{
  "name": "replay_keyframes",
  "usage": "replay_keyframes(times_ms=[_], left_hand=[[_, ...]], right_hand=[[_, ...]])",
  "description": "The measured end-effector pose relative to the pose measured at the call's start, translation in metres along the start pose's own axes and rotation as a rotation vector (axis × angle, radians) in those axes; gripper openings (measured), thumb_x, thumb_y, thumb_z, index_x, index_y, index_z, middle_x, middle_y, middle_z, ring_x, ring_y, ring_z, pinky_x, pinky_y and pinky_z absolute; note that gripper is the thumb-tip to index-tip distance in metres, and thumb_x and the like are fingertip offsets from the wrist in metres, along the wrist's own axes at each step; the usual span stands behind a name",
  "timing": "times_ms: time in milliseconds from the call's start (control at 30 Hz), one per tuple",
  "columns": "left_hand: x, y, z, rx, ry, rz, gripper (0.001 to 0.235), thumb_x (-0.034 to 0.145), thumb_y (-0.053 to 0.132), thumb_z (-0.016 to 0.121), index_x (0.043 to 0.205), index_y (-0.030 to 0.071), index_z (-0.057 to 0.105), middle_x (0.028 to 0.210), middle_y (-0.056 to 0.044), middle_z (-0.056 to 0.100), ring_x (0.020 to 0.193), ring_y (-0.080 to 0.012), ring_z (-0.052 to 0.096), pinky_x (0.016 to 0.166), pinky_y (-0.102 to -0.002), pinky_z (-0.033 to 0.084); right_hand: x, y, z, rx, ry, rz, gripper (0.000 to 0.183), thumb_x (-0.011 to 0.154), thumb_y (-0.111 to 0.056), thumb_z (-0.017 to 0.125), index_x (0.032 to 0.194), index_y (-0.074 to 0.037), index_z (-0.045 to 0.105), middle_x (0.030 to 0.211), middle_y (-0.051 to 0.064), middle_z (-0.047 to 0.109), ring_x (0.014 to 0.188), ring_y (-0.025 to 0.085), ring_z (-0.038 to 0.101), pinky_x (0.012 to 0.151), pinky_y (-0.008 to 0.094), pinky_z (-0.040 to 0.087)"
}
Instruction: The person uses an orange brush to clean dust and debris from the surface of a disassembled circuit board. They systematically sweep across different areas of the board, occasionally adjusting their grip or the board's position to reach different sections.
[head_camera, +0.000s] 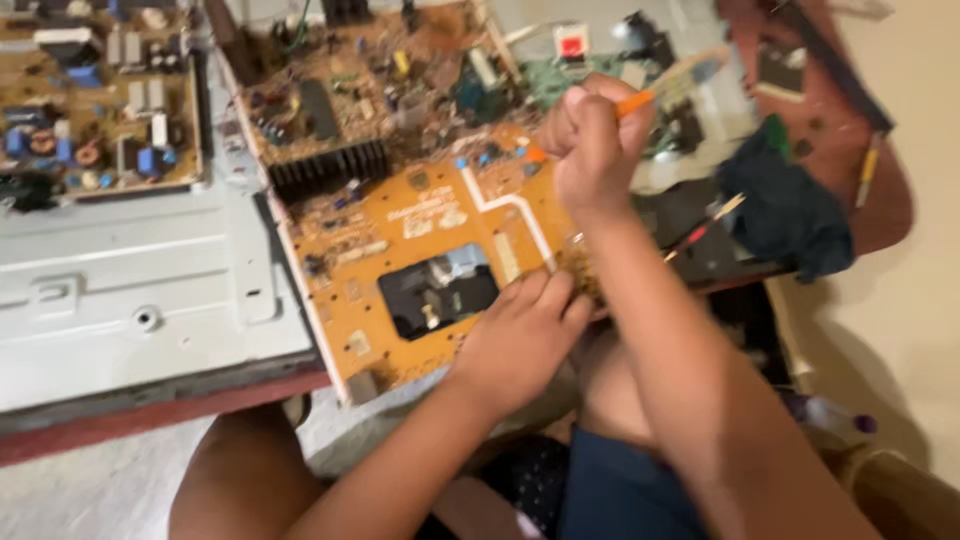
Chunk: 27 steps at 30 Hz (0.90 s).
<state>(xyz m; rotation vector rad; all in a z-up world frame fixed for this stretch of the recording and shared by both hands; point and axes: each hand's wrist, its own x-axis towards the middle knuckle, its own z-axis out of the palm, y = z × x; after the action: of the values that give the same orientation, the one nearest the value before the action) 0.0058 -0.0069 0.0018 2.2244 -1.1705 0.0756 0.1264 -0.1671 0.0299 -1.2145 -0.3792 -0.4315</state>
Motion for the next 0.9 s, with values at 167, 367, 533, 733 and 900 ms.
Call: replay_keyframes(times_ms=[167, 367, 533, 733, 900], left_hand=[[-0.004, -0.004, -0.005, 0.004, -0.007, -0.026, 0.025, 0.090, 0.016, 0.055, 0.112, 0.007, 0.063, 0.116, -0.013, 0.057, 0.118, -0.0319, 0.057, 0.102, -0.042, 0.049], [0.002, -0.002, 0.009, -0.045, -0.076, -0.030, 0.033, 0.092, 0.017, 0.053, 0.122, 0.008, 0.062, 0.120, -0.014, 0.056, 0.123, -0.0334, 0.055, 0.106, -0.046, 0.046], [0.006, -0.003, 0.017, -0.003, 0.098, 0.044, 0.040, 0.090, 0.018, 0.053, 0.127, 0.007, 0.061, 0.137, -0.018, 0.054, 0.134, -0.0369, 0.050, 0.112, -0.047, 0.040], [-0.003, -0.009, 0.015, 0.000, 0.031, 0.032, 0.042, 0.086, 0.016, 0.057, 0.125, 0.004, 0.064, 0.133, -0.018, 0.055, 0.128, -0.0362, 0.051, 0.113, -0.047, 0.041], [-0.003, -0.005, 0.010, -0.122, 0.117, 0.054, 0.034, 0.085, 0.014, 0.058, 0.116, 0.007, 0.069, 0.115, -0.012, 0.059, 0.121, -0.0341, 0.054, 0.109, -0.046, 0.043]], right_hand=[[-0.012, 0.014, 0.018, 0.114, 0.027, 0.083, 0.032, 0.102, -0.023, 0.040, 0.073, -0.010, 0.035, 0.062, 0.002, 0.038, 0.051, 0.017, 0.031, 0.052, 0.036, 0.029], [-0.022, -0.013, 0.031, 0.076, -0.012, 0.088, 0.025, 0.100, -0.015, 0.048, 0.079, -0.009, 0.037, 0.056, 0.000, 0.034, 0.044, 0.013, 0.027, 0.047, 0.035, 0.028], [-0.019, -0.002, 0.030, 0.126, -0.001, 0.152, 0.033, 0.105, -0.012, 0.050, 0.076, -0.012, 0.034, 0.060, 0.000, 0.029, 0.050, 0.013, 0.025, 0.052, 0.035, 0.025], [-0.012, 0.026, 0.025, 0.159, -0.049, 0.167, 0.035, 0.105, -0.013, 0.052, 0.074, -0.010, 0.036, 0.060, 0.000, 0.032, 0.051, 0.012, 0.028, 0.049, 0.033, 0.025], [-0.006, 0.013, 0.019, 0.279, 0.058, 0.251, 0.025, 0.095, -0.011, 0.055, 0.080, -0.010, 0.036, 0.063, -0.001, 0.033, 0.050, 0.014, 0.031, 0.047, 0.036, 0.025]])
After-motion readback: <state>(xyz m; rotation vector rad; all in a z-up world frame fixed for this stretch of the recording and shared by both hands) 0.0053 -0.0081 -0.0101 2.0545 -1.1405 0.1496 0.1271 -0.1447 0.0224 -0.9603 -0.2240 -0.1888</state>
